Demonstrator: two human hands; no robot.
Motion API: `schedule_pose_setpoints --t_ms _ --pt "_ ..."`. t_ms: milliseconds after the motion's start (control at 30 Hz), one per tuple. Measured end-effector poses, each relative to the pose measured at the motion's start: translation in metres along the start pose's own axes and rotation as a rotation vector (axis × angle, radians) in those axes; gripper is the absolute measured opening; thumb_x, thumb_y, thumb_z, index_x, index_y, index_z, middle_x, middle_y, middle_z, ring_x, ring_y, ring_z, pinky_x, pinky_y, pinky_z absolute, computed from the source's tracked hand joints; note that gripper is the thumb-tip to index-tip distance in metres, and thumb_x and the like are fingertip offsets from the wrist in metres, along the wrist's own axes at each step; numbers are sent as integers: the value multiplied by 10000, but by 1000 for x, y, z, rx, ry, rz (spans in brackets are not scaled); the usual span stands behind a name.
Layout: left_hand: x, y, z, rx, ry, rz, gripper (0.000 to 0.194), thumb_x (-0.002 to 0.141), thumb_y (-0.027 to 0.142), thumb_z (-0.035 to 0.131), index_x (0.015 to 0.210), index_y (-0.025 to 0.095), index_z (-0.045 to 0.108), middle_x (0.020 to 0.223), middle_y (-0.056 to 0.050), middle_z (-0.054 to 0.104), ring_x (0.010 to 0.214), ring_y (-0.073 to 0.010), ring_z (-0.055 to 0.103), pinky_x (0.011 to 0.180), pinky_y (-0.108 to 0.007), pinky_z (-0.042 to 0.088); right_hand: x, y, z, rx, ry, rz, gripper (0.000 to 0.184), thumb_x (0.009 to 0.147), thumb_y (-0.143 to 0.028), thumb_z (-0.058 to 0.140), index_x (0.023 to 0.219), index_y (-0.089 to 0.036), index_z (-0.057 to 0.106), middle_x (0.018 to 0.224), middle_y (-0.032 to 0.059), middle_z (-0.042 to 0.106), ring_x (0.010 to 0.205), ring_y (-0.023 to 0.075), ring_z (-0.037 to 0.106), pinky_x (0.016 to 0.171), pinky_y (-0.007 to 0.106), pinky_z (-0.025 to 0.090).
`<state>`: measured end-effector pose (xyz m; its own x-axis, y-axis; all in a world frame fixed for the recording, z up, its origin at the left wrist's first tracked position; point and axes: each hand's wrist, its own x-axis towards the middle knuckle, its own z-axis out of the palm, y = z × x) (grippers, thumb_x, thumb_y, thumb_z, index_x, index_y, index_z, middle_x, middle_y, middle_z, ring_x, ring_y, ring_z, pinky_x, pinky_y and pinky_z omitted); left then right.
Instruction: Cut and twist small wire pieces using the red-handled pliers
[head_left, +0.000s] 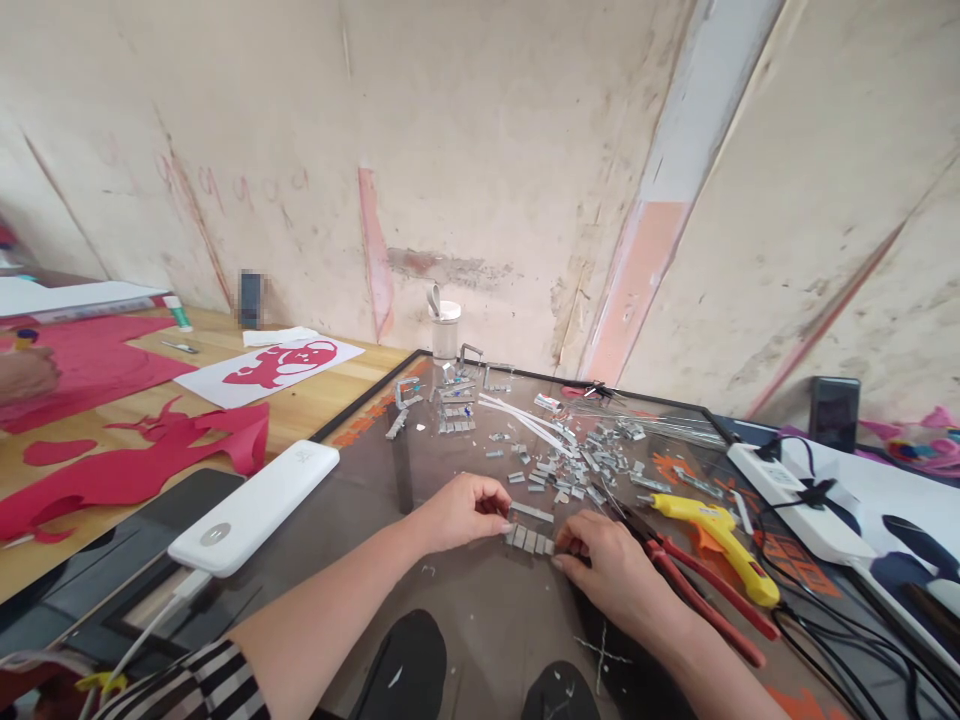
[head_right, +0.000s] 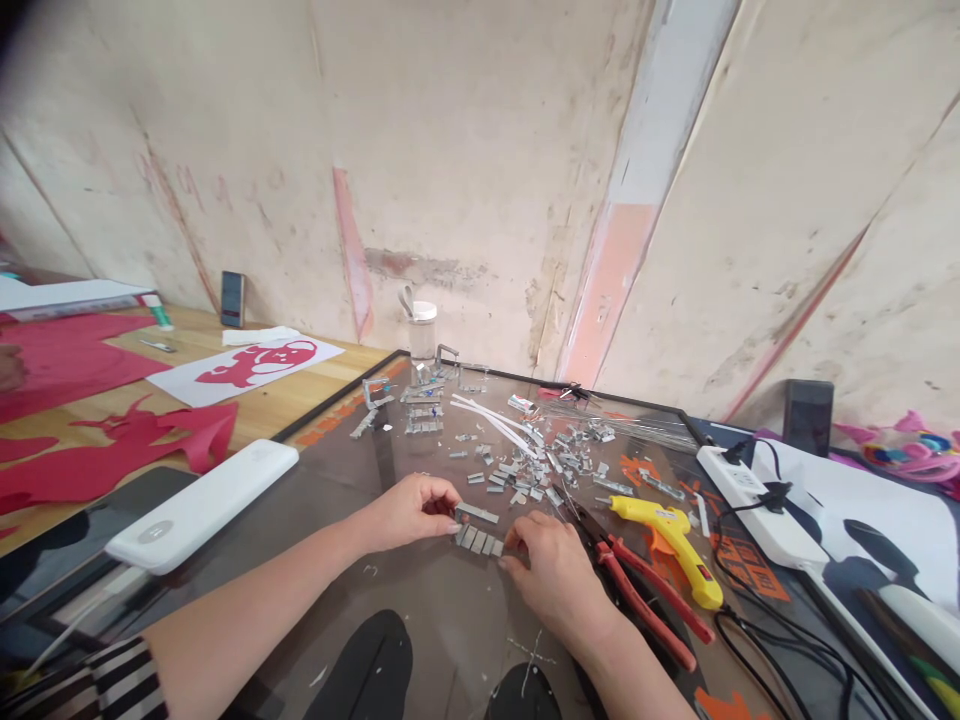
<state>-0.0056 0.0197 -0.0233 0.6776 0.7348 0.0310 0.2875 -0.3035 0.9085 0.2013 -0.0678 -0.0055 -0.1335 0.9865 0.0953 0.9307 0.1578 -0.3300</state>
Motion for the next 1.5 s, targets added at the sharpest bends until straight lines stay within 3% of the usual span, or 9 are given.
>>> schedule_pose_setpoints --t_ms 1500 --pt "2 -4 1 4 -4 24 177 677 291 613 780 146 610 664 5 595 602 -106 519 578 -204 405 2 0 1 -15 11 -16 39 713 -214 542 708 -203 578 762 12 606 746 169 541 657 250 344"
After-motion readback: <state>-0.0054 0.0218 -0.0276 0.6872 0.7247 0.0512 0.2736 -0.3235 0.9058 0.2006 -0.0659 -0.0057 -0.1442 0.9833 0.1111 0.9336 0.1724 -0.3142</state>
